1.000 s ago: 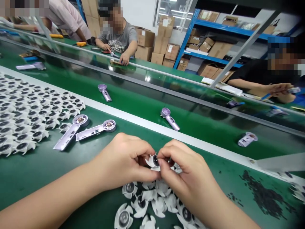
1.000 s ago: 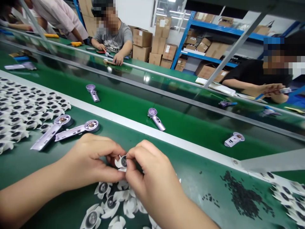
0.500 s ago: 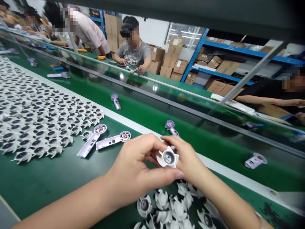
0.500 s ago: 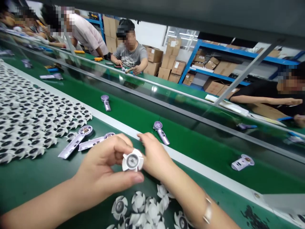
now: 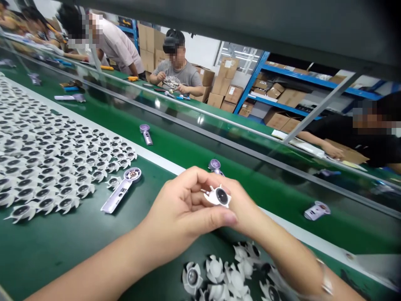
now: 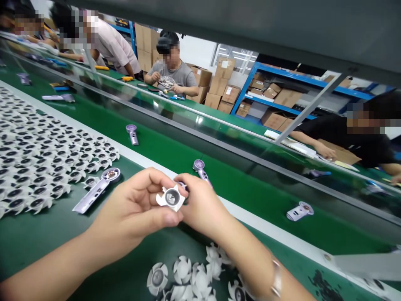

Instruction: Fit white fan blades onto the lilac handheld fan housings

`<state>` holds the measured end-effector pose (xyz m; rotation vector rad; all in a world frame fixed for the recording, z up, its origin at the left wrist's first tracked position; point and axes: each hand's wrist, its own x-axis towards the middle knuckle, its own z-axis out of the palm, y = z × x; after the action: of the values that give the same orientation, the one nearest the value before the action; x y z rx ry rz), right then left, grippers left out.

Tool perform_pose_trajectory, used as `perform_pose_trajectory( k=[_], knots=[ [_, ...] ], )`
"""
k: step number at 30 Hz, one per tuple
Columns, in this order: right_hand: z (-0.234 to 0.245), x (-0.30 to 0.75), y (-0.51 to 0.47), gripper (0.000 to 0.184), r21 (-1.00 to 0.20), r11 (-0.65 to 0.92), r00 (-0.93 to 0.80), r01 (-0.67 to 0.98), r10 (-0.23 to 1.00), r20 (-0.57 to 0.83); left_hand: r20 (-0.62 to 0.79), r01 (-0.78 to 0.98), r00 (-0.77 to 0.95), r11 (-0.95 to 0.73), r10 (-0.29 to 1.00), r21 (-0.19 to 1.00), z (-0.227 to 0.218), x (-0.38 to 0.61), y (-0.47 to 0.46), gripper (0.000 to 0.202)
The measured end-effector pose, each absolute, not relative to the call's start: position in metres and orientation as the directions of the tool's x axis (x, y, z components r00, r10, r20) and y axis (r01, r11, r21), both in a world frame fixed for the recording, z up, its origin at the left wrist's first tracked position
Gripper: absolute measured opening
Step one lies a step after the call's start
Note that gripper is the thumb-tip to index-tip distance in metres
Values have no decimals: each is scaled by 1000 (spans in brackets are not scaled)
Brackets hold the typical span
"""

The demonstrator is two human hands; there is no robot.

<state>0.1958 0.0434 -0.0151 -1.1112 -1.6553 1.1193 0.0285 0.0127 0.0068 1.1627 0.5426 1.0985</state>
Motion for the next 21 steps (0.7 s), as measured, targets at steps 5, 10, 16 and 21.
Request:
perform_pose_trajectory(
  k=[5,10,16,21],
  knots=[
    [6,237,-10,46,-903,262,-155,340,963,221,239,-304,442,-106,865,947,-3,31,15,37],
    [1,246,-38,44,-772,415,-168,482,908,384,414,-149,378,-387,828,910,-10,36,16,43],
    [-1,252,-39,46,-780,436,-224,449,900,374,452,-117,380,-443,807,889,-10,41,17,46],
    [4,255,-38,45,-760,448,-280,471,893,353,606,-28,387,-648,696,762,-10,41,21,55]
  ],
)
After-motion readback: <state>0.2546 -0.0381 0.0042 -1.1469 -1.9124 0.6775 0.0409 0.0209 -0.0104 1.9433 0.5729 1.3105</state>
